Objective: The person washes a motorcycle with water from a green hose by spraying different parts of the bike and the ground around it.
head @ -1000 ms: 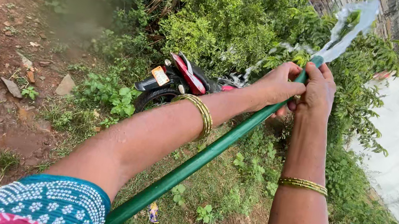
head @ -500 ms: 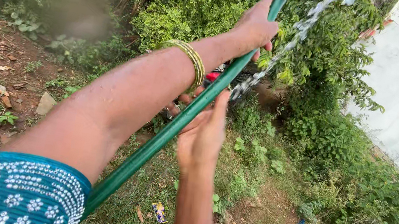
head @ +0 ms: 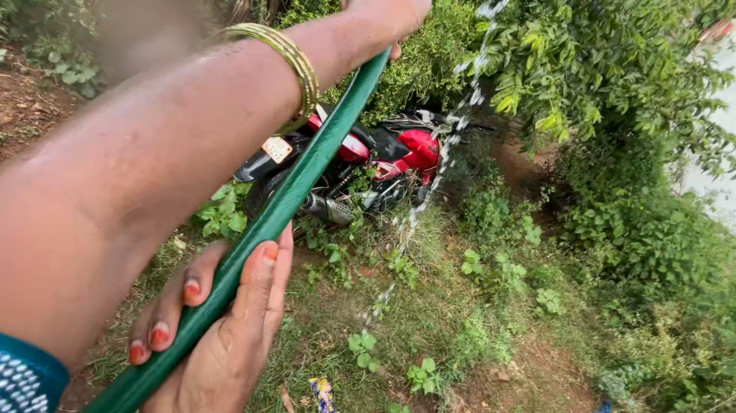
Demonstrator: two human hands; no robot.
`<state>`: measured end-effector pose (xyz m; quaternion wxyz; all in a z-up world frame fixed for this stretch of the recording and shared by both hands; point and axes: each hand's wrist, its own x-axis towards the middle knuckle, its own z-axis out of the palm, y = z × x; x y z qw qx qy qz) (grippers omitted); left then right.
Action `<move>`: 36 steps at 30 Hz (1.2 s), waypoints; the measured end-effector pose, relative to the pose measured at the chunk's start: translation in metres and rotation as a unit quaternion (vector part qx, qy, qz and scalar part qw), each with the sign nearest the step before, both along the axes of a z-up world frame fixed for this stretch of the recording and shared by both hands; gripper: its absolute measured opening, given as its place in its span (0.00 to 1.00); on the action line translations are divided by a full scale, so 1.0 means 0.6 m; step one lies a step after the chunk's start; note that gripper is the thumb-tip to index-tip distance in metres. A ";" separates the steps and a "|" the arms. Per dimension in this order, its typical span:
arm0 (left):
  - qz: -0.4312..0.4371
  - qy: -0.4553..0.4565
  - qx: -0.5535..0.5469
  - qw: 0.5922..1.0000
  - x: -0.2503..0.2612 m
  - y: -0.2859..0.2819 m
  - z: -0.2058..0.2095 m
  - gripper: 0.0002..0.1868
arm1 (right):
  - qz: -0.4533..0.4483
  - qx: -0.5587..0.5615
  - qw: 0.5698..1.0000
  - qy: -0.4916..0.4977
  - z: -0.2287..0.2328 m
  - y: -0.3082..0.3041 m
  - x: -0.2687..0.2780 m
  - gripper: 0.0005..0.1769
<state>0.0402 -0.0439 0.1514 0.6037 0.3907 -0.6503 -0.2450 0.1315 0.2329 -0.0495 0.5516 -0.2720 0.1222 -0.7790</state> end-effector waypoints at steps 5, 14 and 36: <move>-0.006 -0.018 0.028 0.999 0.039 -0.008 0.018 0.12 | 0.013 -0.015 1.000 -0.019 -0.002 0.006 0.017 0.27; -0.014 -0.030 -0.007 0.999 0.007 0.040 0.062 0.22 | 0.117 -0.058 0.991 0.032 0.044 -0.040 -0.012 0.26; 0.088 0.034 -0.130 0.987 -0.006 -0.042 0.079 0.15 | 0.119 -0.085 0.989 0.022 0.108 -0.076 -0.116 0.25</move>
